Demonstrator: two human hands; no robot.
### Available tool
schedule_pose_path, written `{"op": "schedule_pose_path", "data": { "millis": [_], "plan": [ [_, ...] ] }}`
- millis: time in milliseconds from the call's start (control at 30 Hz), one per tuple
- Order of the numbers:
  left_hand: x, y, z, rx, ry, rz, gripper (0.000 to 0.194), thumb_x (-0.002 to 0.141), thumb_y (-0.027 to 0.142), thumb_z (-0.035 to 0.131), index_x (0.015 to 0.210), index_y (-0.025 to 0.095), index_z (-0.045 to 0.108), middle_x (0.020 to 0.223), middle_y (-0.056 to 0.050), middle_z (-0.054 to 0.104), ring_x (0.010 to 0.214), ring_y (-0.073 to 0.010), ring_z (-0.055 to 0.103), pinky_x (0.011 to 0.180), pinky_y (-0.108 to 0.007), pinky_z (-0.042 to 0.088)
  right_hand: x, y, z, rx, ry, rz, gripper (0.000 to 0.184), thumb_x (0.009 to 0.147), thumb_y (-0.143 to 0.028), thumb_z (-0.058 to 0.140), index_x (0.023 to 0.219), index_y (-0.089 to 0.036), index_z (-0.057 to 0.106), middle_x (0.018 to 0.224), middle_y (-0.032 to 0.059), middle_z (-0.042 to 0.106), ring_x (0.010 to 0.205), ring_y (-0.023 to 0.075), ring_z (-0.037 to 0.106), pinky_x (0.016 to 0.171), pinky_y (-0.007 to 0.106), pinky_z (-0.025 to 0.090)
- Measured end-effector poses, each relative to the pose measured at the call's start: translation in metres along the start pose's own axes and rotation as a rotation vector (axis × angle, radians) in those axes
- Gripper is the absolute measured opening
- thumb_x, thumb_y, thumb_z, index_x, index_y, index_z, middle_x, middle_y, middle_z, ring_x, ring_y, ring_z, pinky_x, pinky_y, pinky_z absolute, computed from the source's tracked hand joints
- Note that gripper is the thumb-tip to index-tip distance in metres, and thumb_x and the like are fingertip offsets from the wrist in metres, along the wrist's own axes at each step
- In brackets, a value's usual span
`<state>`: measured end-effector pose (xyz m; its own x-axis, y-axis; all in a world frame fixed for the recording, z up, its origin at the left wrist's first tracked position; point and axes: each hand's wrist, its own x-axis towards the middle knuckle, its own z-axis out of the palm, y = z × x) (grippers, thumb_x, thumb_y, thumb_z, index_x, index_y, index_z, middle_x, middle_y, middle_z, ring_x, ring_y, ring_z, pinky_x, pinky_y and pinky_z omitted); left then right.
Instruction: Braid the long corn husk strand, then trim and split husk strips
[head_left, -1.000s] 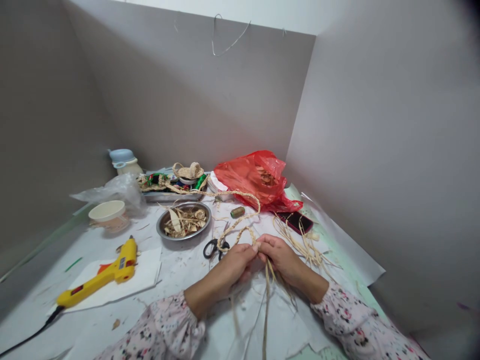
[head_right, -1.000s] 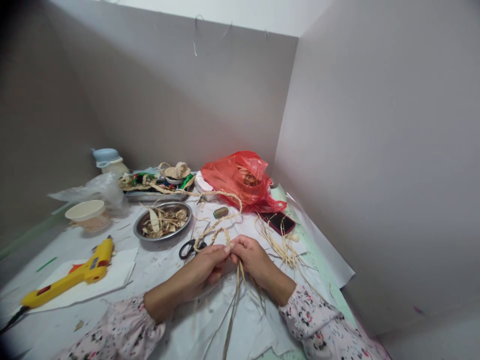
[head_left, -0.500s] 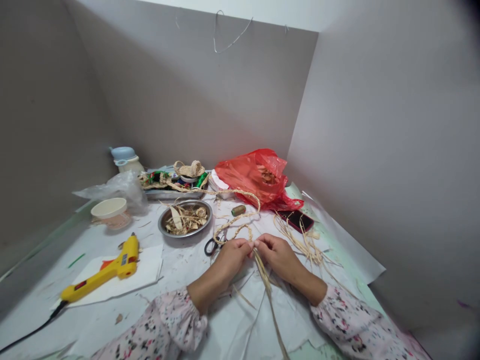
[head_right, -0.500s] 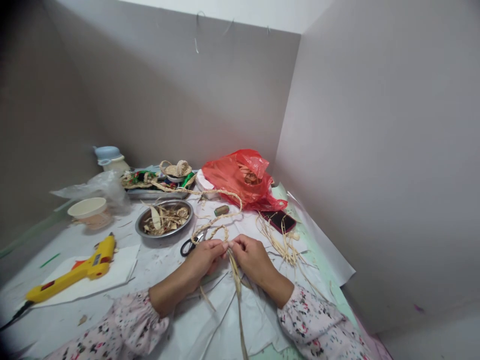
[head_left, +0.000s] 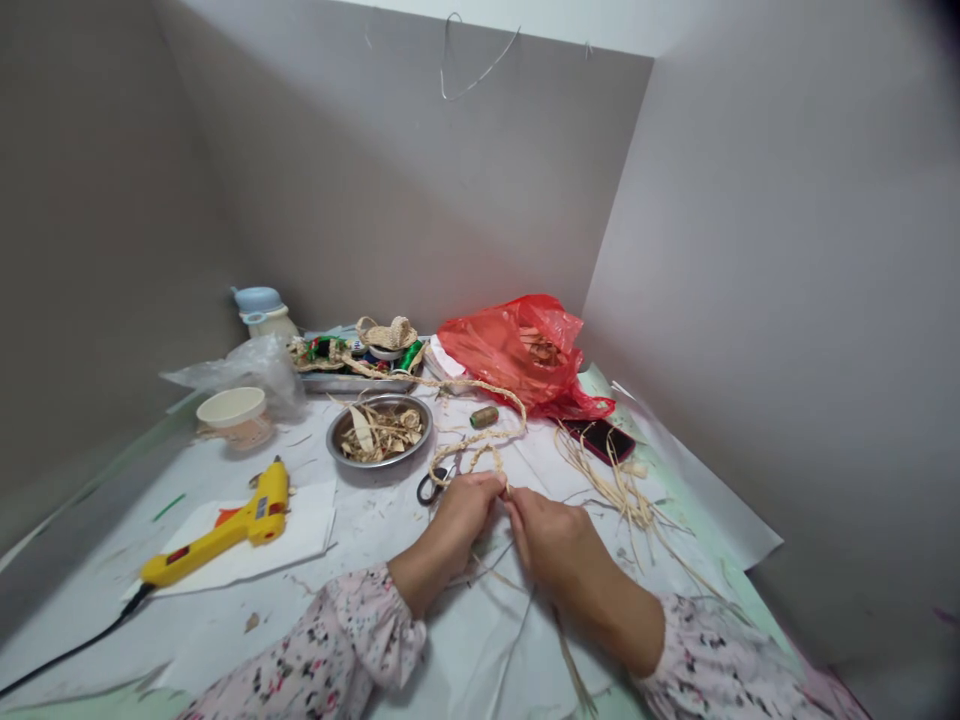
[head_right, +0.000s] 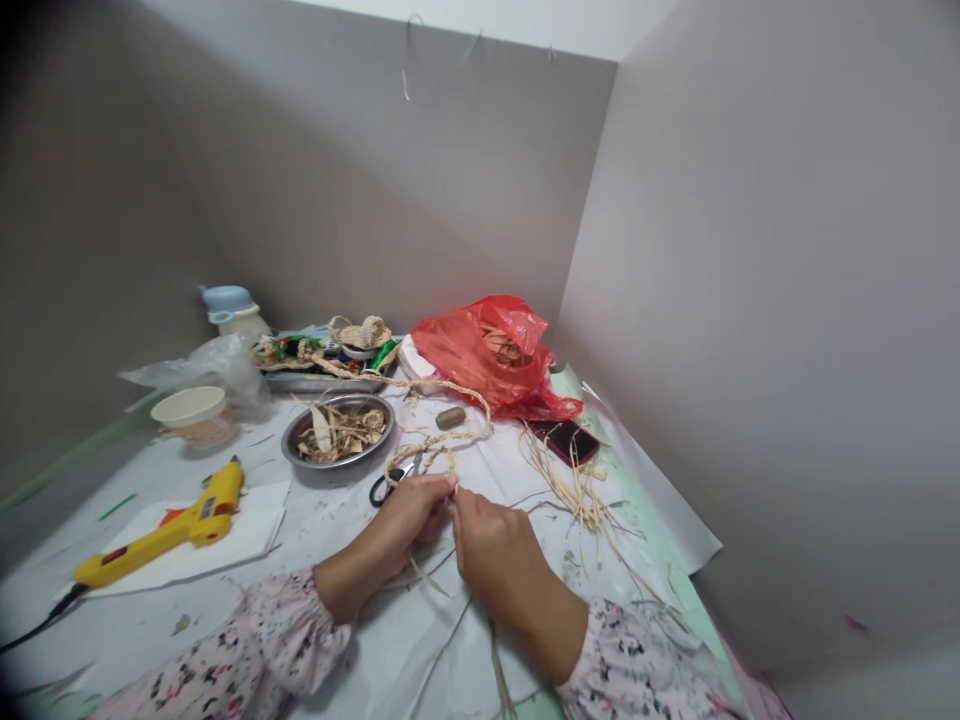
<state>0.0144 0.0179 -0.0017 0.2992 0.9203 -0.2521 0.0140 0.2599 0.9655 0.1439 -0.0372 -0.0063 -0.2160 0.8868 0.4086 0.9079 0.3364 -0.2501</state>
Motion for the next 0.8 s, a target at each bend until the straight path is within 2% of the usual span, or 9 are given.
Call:
{"op": "schedule_pose_path", "data": {
  "millis": [100,200,433,500,567,600,667,733,800],
  "plan": [
    [-0.001,0.003,-0.001,-0.132,-0.031,-0.050,0.030,0.070,0.039,0.059,0.057,0.020,0.040,0.045,0.010,0.027,0.038,-0.0041,0.018,0.041,-0.023,0.009,-0.006,-0.005,0.004,-0.238,0.030,-0.150,0.028,0.088,-0.006,0.039,0.106,-0.011,0.060,0.073,0.0106,0.066,0.059,0.0192,0.063,0.049,0.028,0.038],
    [-0.002,0.004,-0.001,-0.196,-0.055,-0.060,0.032,0.069,0.040,0.063,0.059,0.019,0.041,0.048,0.011,0.027,0.039,-0.0030,0.017,0.042,-0.022,0.008,-0.007,-0.008,0.005,-0.344,0.027,-0.243,0.040,0.082,-0.001,0.040,0.119,-0.003,0.054,0.075,0.0142,0.066,0.059,0.0218,0.064,0.045,0.029,0.042],
    [-0.001,-0.002,0.000,-0.139,-0.026,-0.033,0.031,0.071,0.044,0.061,0.062,0.015,0.052,0.046,0.009,0.030,0.039,-0.0043,0.021,0.042,-0.022,0.010,-0.007,-0.013,0.009,-0.383,-0.043,-0.254,0.045,0.078,-0.002,0.045,0.122,0.000,0.054,0.079,0.0174,0.068,0.058,0.0228,0.064,0.042,0.030,0.043],
    [0.000,-0.002,0.000,-0.115,0.007,-0.022,0.031,0.072,0.044,0.060,0.065,0.014,0.056,0.045,0.008,0.033,0.039,-0.0050,0.023,0.042,-0.022,0.012,-0.008,-0.013,0.007,-0.282,-0.053,-0.255,0.041,0.079,-0.004,0.046,0.117,-0.004,0.058,0.077,0.0155,0.068,0.058,0.0217,0.062,0.044,0.030,0.041],
    [-0.001,-0.001,0.000,-0.108,0.041,-0.007,0.031,0.072,0.045,0.060,0.067,0.014,0.057,0.044,0.008,0.033,0.039,-0.0053,0.023,0.041,-0.022,0.013,-0.006,-0.010,0.001,-0.080,-0.033,-0.233,0.025,0.082,-0.010,0.048,0.100,-0.012,0.066,0.071,0.0109,0.067,0.057,0.0194,0.060,0.049,0.029,0.041],
    [-0.001,0.000,0.000,-0.113,0.042,0.002,0.031,0.071,0.045,0.061,0.067,0.015,0.056,0.044,0.009,0.032,0.039,-0.0054,0.023,0.041,-0.022,0.012,-0.004,-0.008,-0.004,0.046,0.002,-0.192,0.019,0.085,-0.014,0.048,0.087,-0.015,0.067,0.068,0.0083,0.065,0.057,0.0180,0.059,0.052,0.028,0.040],
    [-0.003,0.003,-0.001,-0.121,0.004,0.012,0.032,0.071,0.046,0.061,0.066,0.016,0.054,0.043,0.010,0.029,0.038,-0.0054,0.020,0.041,-0.023,0.011,0.003,0.001,-0.013,0.313,0.117,-0.033,0.025,0.090,-0.026,0.048,0.070,-0.019,0.062,0.064,0.0052,0.063,0.060,0.0164,0.057,0.058,0.028,0.041],
    [-0.004,0.005,0.000,-0.106,-0.059,0.010,0.031,0.072,0.046,0.059,0.065,0.017,0.052,0.042,0.010,0.027,0.038,-0.0054,0.017,0.042,-0.023,0.009,0.013,0.012,-0.019,0.570,0.224,0.197,0.029,0.093,-0.035,0.045,0.076,-0.020,0.063,0.073,0.0058,0.065,0.069,0.0176,0.059,0.065,0.029,0.043],
    [-0.006,0.006,0.001,-0.070,-0.108,0.013,0.030,0.072,0.046,0.059,0.065,0.017,0.053,0.042,0.011,0.026,0.039,-0.0052,0.015,0.043,-0.023,0.008,0.021,0.022,-0.017,0.825,0.166,0.349,0.031,0.092,-0.042,0.044,0.088,-0.019,0.065,0.082,0.0067,0.067,0.076,0.0190,0.060,0.067,0.029,0.044]
  ]
}}
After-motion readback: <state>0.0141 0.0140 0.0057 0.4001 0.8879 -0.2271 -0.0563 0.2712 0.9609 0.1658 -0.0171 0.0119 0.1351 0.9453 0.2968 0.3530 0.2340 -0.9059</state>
